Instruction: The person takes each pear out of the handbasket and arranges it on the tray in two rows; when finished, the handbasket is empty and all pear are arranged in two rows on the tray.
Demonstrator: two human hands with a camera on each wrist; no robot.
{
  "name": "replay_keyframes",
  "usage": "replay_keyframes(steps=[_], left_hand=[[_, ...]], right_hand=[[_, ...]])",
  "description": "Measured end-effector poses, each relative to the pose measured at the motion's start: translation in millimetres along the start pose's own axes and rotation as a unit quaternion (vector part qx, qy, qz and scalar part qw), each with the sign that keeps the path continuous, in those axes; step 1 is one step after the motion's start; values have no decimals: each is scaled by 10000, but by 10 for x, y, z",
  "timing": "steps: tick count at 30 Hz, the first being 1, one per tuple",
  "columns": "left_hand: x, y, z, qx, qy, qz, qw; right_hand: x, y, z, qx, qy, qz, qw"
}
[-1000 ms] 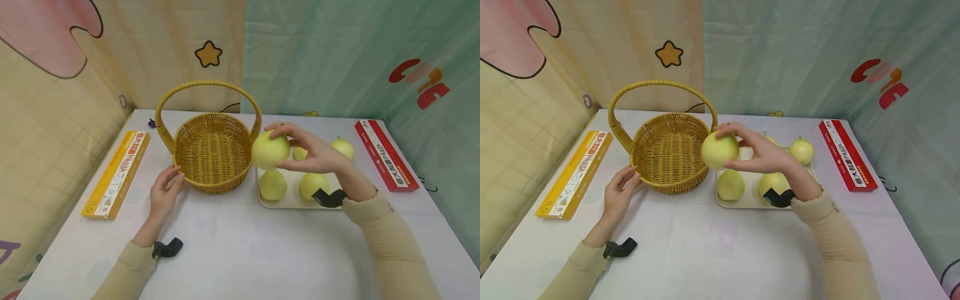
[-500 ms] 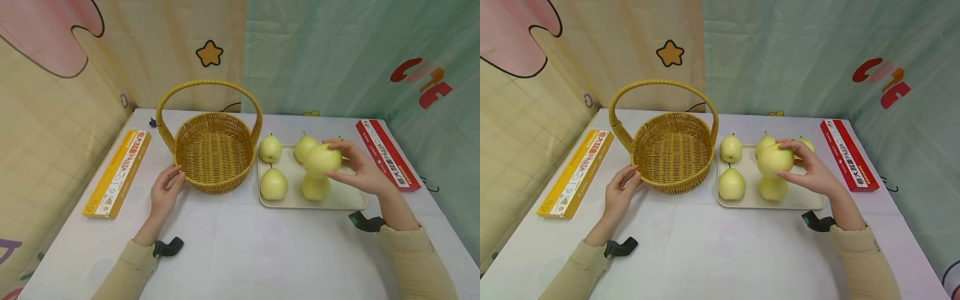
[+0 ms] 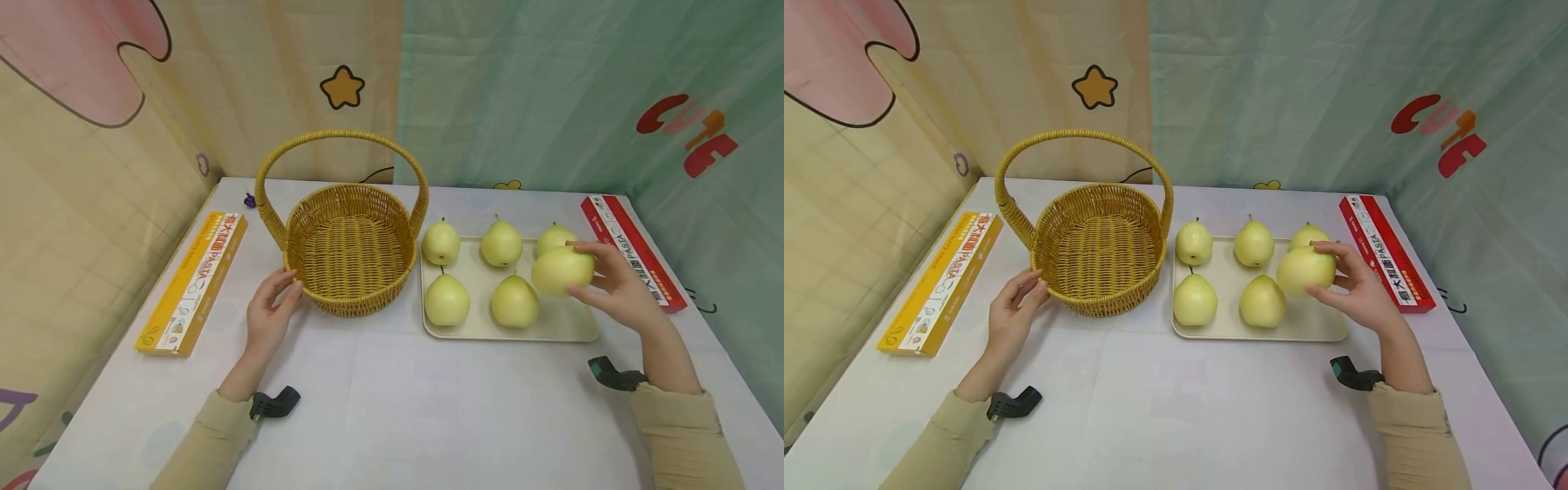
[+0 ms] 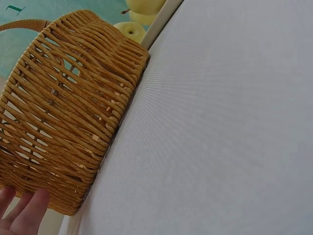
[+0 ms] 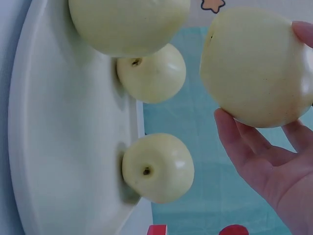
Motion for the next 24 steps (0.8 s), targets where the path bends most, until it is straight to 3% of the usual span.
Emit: replay_keyframes(steps=[6, 24], left_hand=[[2, 1, 4, -5, -12, 1, 10000], [2, 4, -7, 155, 93, -11, 9998]], right_hand=[[29, -47, -108, -280, -81, -85, 9995], [119, -164, -379, -1019, -210, 137, 9945]])
Point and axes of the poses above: each hand's wrist, its own y-axis towards the middle knuckle, its own x-axis out of the back of the hand, z = x × y, the point moved 1 cm from there along y, towards the middle knuckle, and after that the axes turned 3 degrees about y, right-handed, at the moved point
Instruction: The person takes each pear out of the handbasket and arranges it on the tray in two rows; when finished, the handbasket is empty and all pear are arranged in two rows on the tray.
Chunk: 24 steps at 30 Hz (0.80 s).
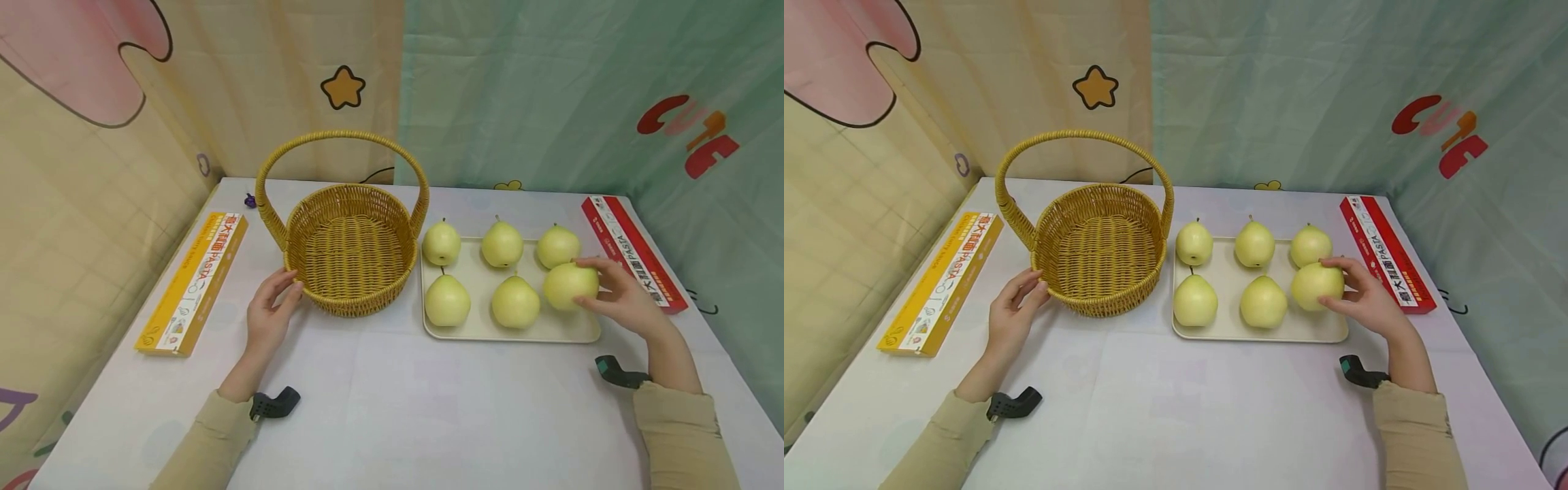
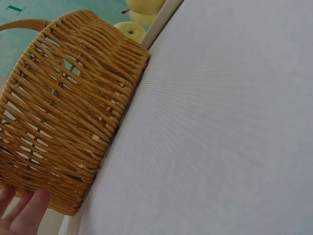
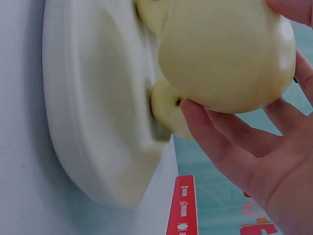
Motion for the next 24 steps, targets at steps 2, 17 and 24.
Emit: replay_keyframes(steps=[2, 17, 24], left_hand=[[1, -2, -1, 21, 2, 5, 10000], [-3, -2, -13, -94, -12, 5, 10000], [-3, -8, -14, -24, 22, -8, 10000]], right_hand=[[-2, -3, -26, -20, -79, 59, 9999], [48, -51, -163, -240, -522, 611, 9965], [88, -80, -167, -359, -555, 768, 9949]])
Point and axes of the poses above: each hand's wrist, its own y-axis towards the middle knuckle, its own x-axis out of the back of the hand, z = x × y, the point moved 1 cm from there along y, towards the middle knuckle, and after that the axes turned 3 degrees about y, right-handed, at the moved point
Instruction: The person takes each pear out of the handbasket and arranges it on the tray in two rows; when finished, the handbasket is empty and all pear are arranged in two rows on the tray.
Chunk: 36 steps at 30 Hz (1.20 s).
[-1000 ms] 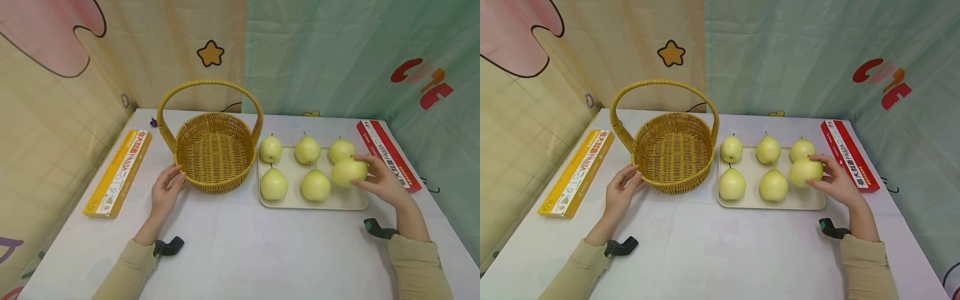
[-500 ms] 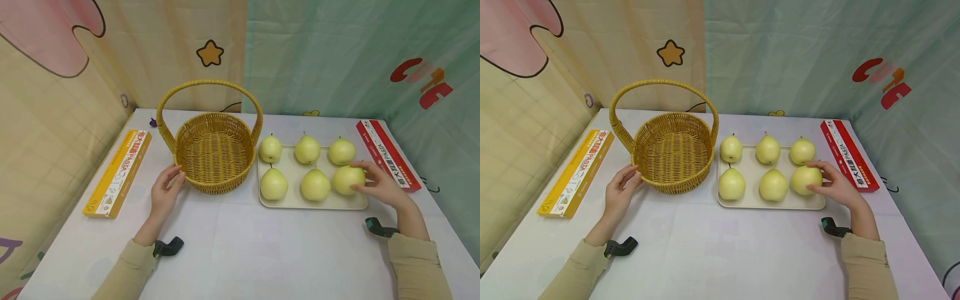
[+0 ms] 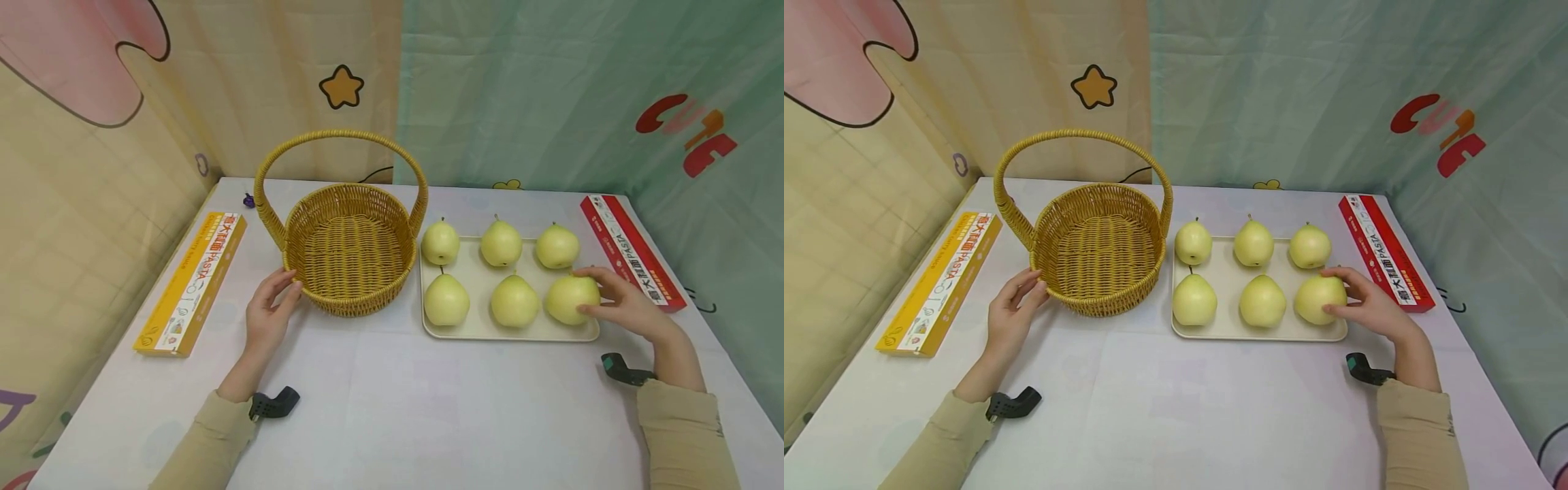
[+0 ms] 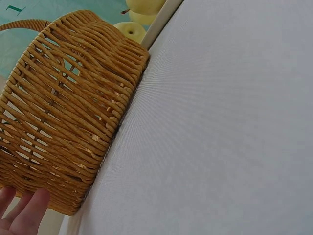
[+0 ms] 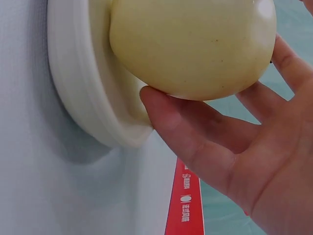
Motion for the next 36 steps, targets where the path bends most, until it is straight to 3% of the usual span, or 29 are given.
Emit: replay_keyframes(steps=[12, 20, 36], left_hand=[[6, -2, 1, 25, -10, -3, 10000], [7, -6, 4, -4, -8, -23, 10000], [1, -3, 9, -29, -62, -3, 10000]], right_hand=[[15, -10, 44, 262, 192, 364, 9988], [-57, 31, 27, -239, 100, 414, 9988], [-44, 13, 29, -412, -89, 339, 9985]])
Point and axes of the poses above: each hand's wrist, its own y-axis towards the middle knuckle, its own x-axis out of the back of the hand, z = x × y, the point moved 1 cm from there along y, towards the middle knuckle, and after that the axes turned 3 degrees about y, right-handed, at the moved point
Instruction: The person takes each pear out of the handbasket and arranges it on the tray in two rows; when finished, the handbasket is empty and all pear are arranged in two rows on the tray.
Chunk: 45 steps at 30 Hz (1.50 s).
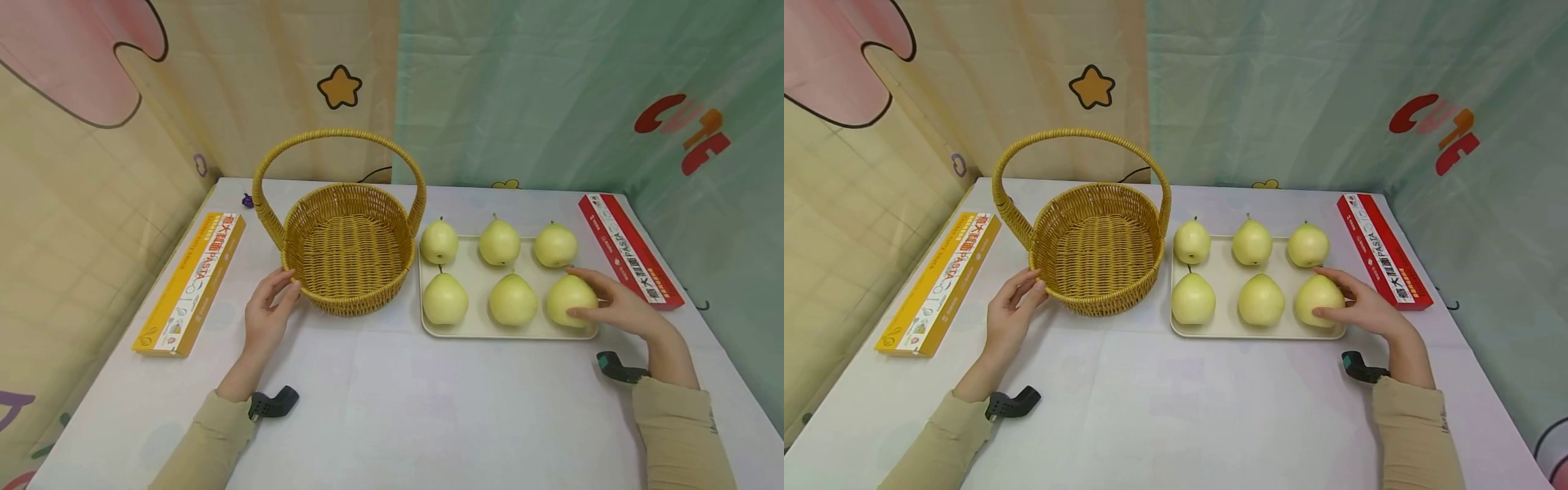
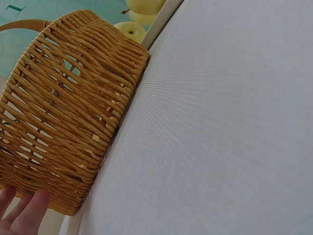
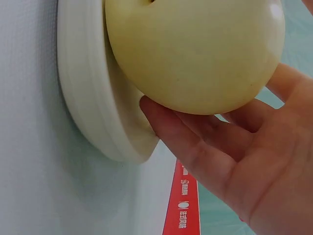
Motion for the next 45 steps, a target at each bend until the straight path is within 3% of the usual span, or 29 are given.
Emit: replay_keyframes(steps=[5, 17, 33, 45], left_hand=[[1, 3, -2, 30, 23, 0, 10000], [8, -2, -8, 81, 35, 11, 10000], [10, 5, 12, 77, -32, -44, 10000], [29, 11, -8, 162, -22, -34, 9999]], right_hand=[[0, 9, 8, 38, 37, 41, 10000], [18, 12, -30, -476, -53, -124, 9988], [40, 20, -54, -430, 216, -145, 9987], [57, 29, 126, -609, 86, -515, 9968]])
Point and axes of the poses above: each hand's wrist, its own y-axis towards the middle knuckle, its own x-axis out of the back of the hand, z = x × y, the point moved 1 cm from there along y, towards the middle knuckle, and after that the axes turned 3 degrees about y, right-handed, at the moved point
